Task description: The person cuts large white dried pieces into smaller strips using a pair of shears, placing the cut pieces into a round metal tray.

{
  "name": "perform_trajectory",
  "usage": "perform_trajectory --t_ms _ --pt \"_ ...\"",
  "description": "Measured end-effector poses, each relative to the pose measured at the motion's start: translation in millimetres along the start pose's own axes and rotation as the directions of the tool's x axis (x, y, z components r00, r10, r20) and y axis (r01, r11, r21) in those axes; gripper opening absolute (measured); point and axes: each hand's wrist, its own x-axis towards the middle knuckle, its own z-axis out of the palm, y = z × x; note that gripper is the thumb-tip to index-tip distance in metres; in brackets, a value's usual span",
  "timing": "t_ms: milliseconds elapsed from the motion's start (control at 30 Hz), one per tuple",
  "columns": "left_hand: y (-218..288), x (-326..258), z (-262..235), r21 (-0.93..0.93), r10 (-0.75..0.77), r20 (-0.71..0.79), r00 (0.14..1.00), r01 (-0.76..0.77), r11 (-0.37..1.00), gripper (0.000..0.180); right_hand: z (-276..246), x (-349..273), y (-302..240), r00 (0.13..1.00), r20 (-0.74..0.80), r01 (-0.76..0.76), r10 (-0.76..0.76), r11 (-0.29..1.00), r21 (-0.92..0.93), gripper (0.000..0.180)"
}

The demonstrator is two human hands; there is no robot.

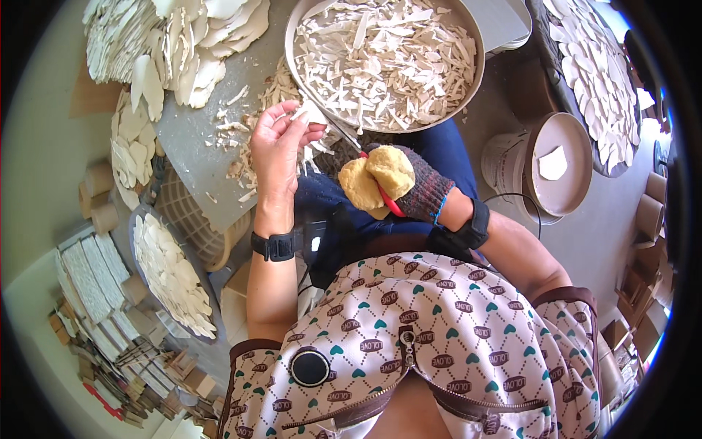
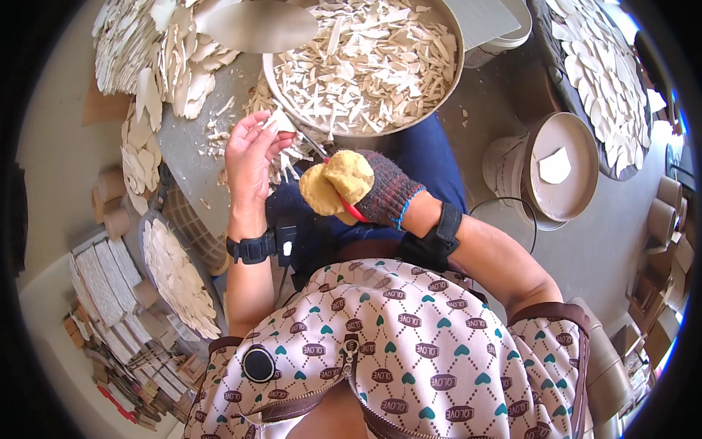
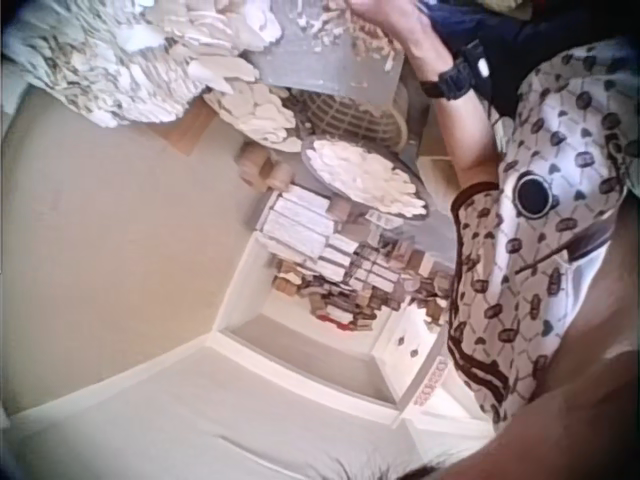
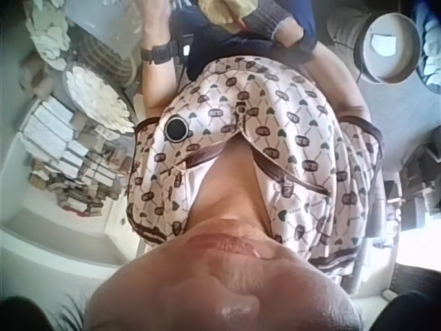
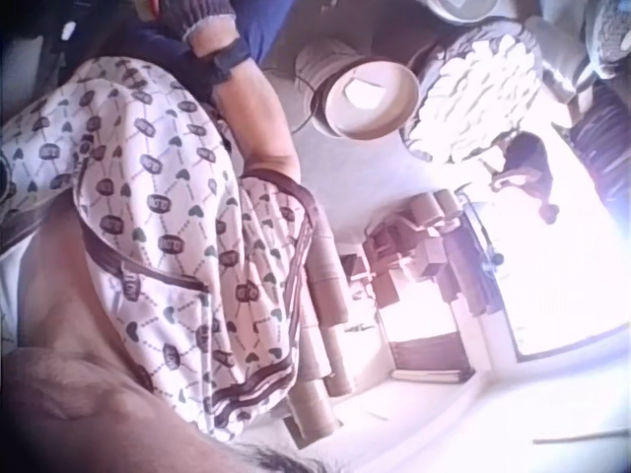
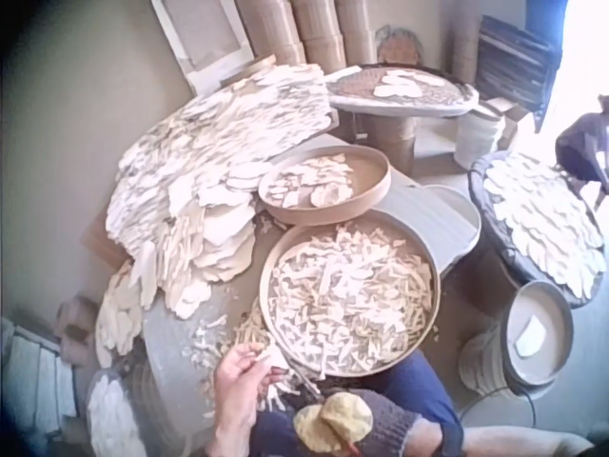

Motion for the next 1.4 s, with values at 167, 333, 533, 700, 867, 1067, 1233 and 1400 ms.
perform_trajectory --t_ms 167,333,533,700,867,1067,1233,1400 --pt "1.6 1.8 11.4 0.088 -0.074 0.173 0.982 0.06 0.994 0.025 -8.7 5.1 -1.3 0.953 -0.106 0.256 -0.283 0.943 -0.213 0.023" --pt "-3.9 0.5 25.6 -0.042 0.09 -0.002 0.996 -0.09 0.995 0.023 -5.0 5.0 8.9 0.917 -0.114 0.313 -0.381 0.869 -0.384 0.025" --pt "-5.9 3.1 28.5 -0.09 -0.034 -0.026 0.999 0.032 0.995 0.021 -11.6 -3.6 2.6 0.975 -0.05 0.188 -0.215 0.927 -0.324 0.02" --pt "-6.9 3.2 21.5 -0.084 -0.091 -0.005 0.996 0.09 0.992 0.022 -5.3 -4.4 14.2 0.997 -0.076 0.017 -0.008 0.992 0.123 0.023" --pt "-17.5 -20.5 -23.4 -0.067 -0.09 -0.11 0.99 0.083 0.994 0.024 -6.2 5.5 -4.1 0.997 0.058 0.058 -0.049 0.987 -0.151 0.025" --pt "-19.3 -124.9 -209.0 0.156 -0.154 -0.6 0.785 0.304 0.94 0.023 -4.4 15.0 -22.9 0.961 0.201 -0.156 0.191 0.972 -0.177 0.026" --pt "-7.1 -185.5 -333.0 0.707 -0.003 -0.707 0.707 0.707 0.0 0.028 14.5 25.0 -11.8 0.948 0.303 -0.047 0.101 0.983 -0.179 0.028" --pt "22.2 -54.0 -253.0 0.766 0.323 -0.382 0.866 0.1 0.635 0.027 33.9 32.2 0.1 0.947 0.32 -0.004 0.008 1.0 -0.014 0.028"
